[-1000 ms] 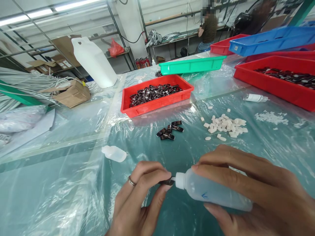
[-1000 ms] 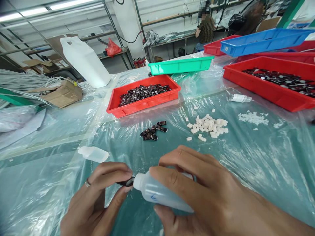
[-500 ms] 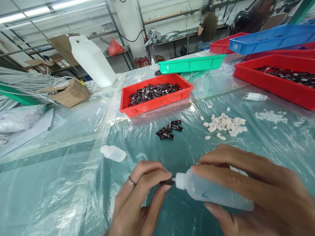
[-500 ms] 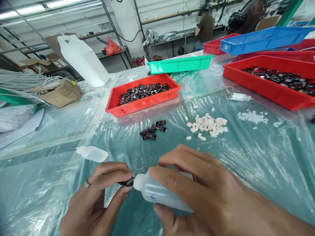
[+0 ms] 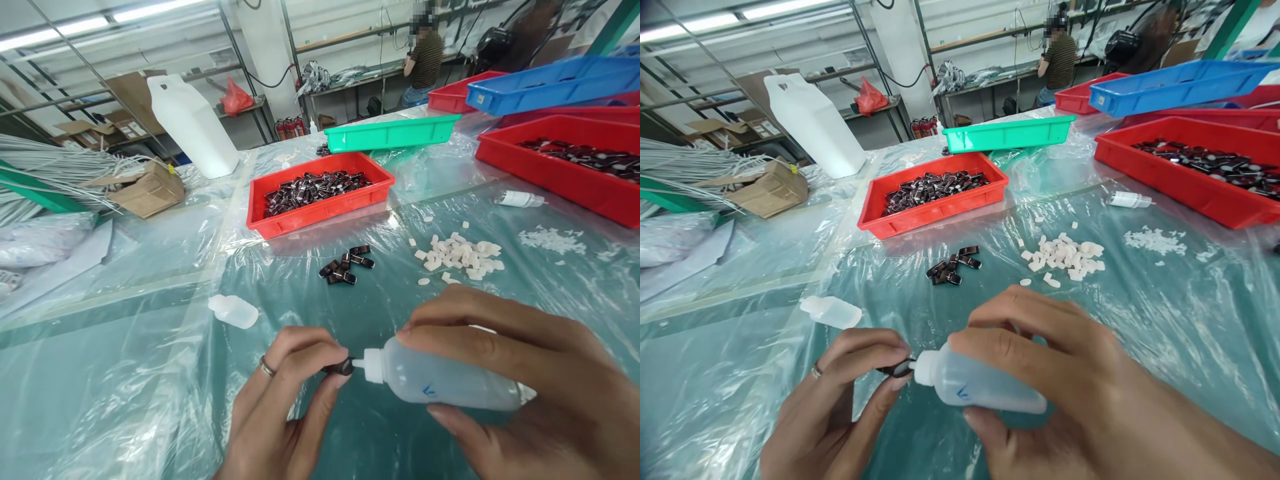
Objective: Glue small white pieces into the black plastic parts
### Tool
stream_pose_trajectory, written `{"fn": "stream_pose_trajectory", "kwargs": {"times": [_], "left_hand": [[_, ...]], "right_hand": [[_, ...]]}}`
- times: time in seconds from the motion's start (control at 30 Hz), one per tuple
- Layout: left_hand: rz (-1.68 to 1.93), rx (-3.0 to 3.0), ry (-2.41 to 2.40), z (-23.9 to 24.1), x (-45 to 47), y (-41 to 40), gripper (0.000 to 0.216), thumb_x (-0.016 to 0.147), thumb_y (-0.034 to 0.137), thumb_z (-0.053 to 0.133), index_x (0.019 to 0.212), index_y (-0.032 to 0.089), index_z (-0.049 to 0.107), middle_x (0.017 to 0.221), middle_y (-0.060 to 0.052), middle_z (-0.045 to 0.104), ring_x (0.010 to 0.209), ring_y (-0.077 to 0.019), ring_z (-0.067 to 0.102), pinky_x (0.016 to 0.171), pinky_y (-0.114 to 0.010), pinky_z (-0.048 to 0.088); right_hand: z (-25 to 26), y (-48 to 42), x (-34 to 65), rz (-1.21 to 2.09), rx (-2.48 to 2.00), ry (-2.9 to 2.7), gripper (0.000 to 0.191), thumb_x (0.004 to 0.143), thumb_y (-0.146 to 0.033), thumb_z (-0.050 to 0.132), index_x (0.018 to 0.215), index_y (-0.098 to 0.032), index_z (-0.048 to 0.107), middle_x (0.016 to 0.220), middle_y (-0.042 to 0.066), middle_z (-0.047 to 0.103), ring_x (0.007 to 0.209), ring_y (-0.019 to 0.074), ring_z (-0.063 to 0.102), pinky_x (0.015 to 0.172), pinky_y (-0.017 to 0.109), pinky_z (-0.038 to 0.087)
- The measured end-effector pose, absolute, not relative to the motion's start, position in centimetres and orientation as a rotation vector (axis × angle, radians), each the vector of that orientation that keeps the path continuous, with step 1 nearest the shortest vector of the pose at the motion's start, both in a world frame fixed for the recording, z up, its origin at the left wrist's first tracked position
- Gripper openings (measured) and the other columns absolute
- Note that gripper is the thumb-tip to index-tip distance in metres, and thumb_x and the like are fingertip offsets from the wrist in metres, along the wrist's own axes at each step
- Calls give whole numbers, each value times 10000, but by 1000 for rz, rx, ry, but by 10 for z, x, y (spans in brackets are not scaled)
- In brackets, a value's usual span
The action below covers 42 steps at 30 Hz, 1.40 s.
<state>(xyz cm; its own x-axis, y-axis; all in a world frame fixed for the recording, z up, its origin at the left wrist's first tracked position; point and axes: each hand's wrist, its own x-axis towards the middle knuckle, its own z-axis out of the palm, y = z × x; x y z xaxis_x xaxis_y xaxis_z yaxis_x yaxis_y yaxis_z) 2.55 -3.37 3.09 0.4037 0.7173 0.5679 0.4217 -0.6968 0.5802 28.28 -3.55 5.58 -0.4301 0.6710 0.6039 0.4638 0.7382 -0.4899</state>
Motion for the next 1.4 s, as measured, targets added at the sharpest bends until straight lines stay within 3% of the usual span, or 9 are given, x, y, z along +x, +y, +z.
{"fn": "stream_pose_trajectory", "kwargs": {"times": [0.47, 1.03, 1.4], "left_hand": [[1147, 2329, 986, 33, 31, -34, 384, 915, -100, 546, 1159, 185, 630, 1095, -52, 582, 928, -135, 629, 748, -233, 512], [1155, 2344, 984, 31, 31, -35, 359, 912, -89, 564, 1139, 177, 648, 1104, -54, 580, 965, -134, 613, 749, -216, 520], [1142, 2311, 1025, 32, 32, -37, 339, 937, -45, 581, 1159, 203, 647, 1098, -55, 602, 965, -148, 630, 766, -225, 532]], "right_hand": [[45, -45, 290, 233, -895, -2140, 400, 870, -151, 690, 1265, -214, 671, 1209, 53, 612, 1082, 154, 624, 847, 232, 608], [43, -49, 291, 137, -953, -2189, 497, 838, -165, 688, 1319, -271, 625, 1248, 26, 610, 1098, 162, 630, 804, 261, 612], [44, -49, 287, 21, -980, -2211, 366, 922, -275, 658, 1286, -283, 618, 1216, 5, 623, 1076, 160, 643, 860, 316, 607]]}}
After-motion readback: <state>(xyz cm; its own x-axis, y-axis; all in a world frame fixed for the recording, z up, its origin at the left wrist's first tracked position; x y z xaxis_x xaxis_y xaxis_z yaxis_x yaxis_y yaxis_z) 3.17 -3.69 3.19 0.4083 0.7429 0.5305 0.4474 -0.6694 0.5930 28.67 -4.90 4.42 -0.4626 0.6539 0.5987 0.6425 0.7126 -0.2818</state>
